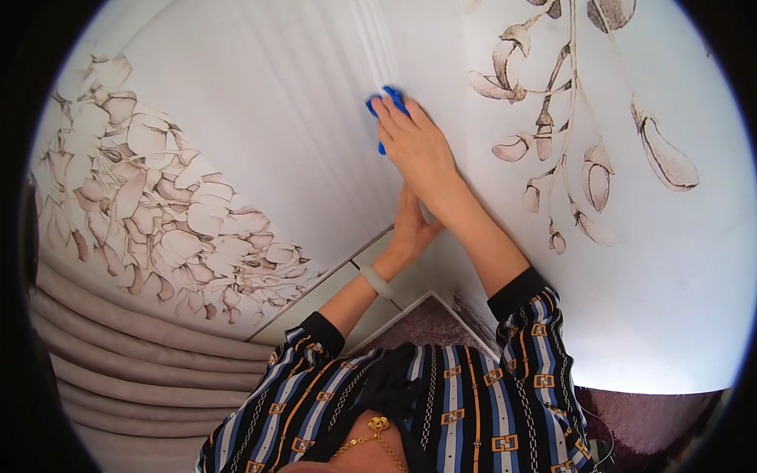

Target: The person uses a blue cloth to wipe a floral-patterned wall, a window sill, and a white cabinet surface. The cleaning is performed methodically, moving from the wall to the window sill and then down to the cabinet, ensuring each surface is wiped thoroughly.

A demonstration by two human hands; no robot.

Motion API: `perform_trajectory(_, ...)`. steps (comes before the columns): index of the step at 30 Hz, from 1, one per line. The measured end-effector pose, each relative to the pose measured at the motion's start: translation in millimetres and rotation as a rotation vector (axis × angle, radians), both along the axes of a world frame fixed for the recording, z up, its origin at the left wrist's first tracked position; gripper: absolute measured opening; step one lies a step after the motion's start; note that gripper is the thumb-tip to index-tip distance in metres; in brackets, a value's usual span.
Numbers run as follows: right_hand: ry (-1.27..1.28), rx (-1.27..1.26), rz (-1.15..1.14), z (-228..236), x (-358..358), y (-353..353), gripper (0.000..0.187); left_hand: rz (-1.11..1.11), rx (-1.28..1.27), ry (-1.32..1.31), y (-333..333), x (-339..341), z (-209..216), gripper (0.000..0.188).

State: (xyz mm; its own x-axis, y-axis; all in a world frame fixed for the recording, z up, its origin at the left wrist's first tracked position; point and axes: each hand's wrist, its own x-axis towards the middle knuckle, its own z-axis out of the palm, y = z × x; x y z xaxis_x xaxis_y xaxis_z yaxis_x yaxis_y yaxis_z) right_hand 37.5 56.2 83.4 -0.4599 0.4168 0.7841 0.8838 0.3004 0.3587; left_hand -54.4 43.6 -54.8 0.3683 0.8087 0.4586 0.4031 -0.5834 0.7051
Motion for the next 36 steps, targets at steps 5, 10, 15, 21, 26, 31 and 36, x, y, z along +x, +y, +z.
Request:
perform_trajectory(5,0.223,-0.042,0.188,-3.4,-4.6,12.5,0.035,-0.054,-0.091,-0.005,0.1,-0.6,4.1,0.116)
perform_trajectory(10,0.421,0.414,0.256,75.5,-18.1,44.2,0.047,-0.054,-0.079,0.049,-1.0,4.8,11.6,0.125)
perform_trajectory(15,0.483,0.12,0.281,35.0,-53.9,62.2,0.077,-0.094,-0.214,0.109,-2.4,-24.0,8.6,0.113)
perform_trajectory(21,0.947,-0.231,0.348,-95.7,-87.4,22.3,0.074,0.034,-0.24,0.186,-0.1,-73.4,-25.4,0.067)
perform_trajectory(26,1.086,-0.252,0.572,-79.3,-92.6,12.2,0.073,0.233,-0.17,0.113,-13.8,-99.1,12.3,0.056)
perform_trajectory(31,0.883,0.15,0.615,16.0,-78.1,50.0,0.065,0.424,0.345,0.059,-25.4,-111.2,54.5,0.049)
perform_trajectory(36,1.009,0.115,0.588,9.8,-117.1,52.2,0.067,0.768,0.938,0.328,-48.4,-151.6,96.2,0.051)
